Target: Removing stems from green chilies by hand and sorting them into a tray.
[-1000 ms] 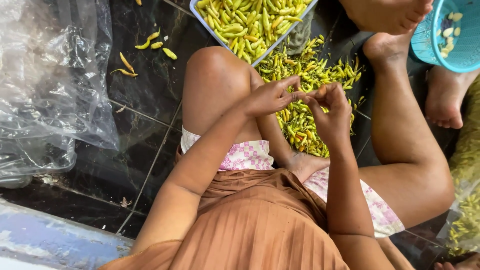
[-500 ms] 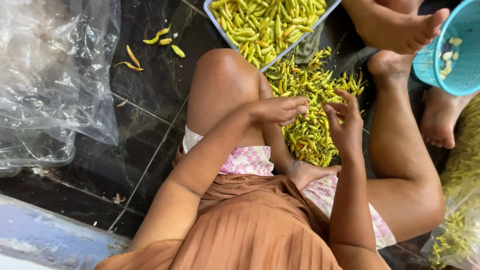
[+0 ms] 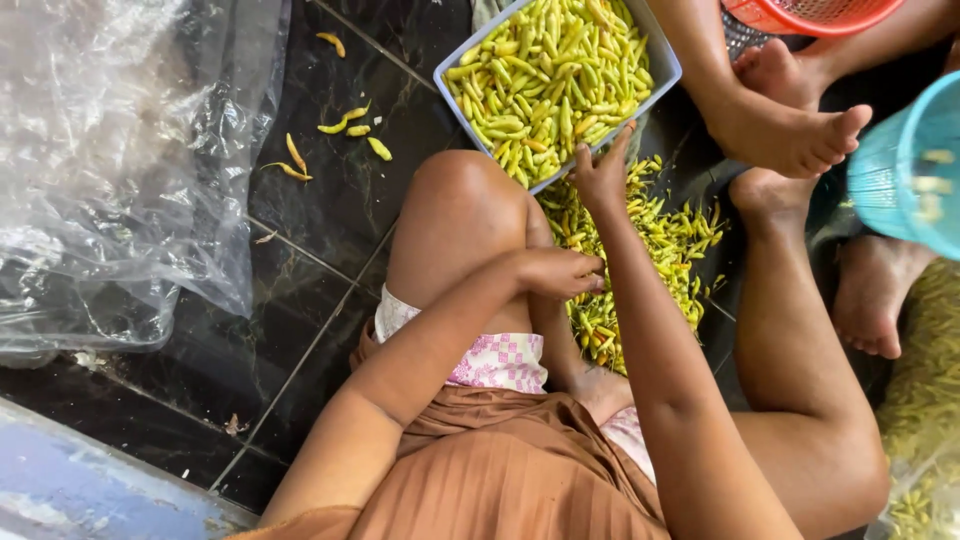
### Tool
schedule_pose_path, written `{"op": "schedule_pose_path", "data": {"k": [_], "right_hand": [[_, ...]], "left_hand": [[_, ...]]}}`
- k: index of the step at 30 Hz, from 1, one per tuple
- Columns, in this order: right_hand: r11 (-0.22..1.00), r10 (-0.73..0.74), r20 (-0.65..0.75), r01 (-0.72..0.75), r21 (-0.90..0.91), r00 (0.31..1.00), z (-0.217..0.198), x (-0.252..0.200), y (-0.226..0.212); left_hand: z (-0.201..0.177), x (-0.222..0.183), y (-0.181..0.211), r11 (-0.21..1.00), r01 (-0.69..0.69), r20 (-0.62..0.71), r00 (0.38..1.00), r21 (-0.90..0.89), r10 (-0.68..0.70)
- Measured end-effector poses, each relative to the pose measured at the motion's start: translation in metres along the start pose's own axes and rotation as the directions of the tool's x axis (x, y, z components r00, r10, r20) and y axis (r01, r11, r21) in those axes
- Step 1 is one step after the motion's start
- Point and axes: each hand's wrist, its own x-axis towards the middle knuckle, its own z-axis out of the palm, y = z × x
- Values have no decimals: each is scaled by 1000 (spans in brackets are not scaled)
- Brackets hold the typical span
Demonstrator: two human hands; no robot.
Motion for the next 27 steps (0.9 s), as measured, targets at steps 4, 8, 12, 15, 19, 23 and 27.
{"op": "schedule_pose_path", "data": {"k": [4,8,12,15,19,23,27], "right_hand": [[988,-11,10,9,153,1000,-3,-6,5],[991,-30,44,24,128,999,-19,-11,10],[993,-87,60,92,-74,994,-45,-20,15],[933,-226,-14,212,-289,974,-46,-47,-28],[877,-329,243,390,-279,913,-21,-70,-60],[746,-404,410,554,-369,818,-5,-62,-75],[626,-516,484,697,-350,707,-2,-47,-70]], "left_hand": [[-5,-9,17,998,-52,1,999,28,52],[-9,-17,16,998,-56,-14,998,23,57],[0,0,-5,997,-55,-21,998,-57,54],[-5,-14,20,999,-31,-24,999,15,31],[-5,-23,40,982,92,-41,995,162,-86],[-6,-29,42,975,97,-20,995,198,-95],[-7,-26,44,982,73,-15,997,173,-71]]}}
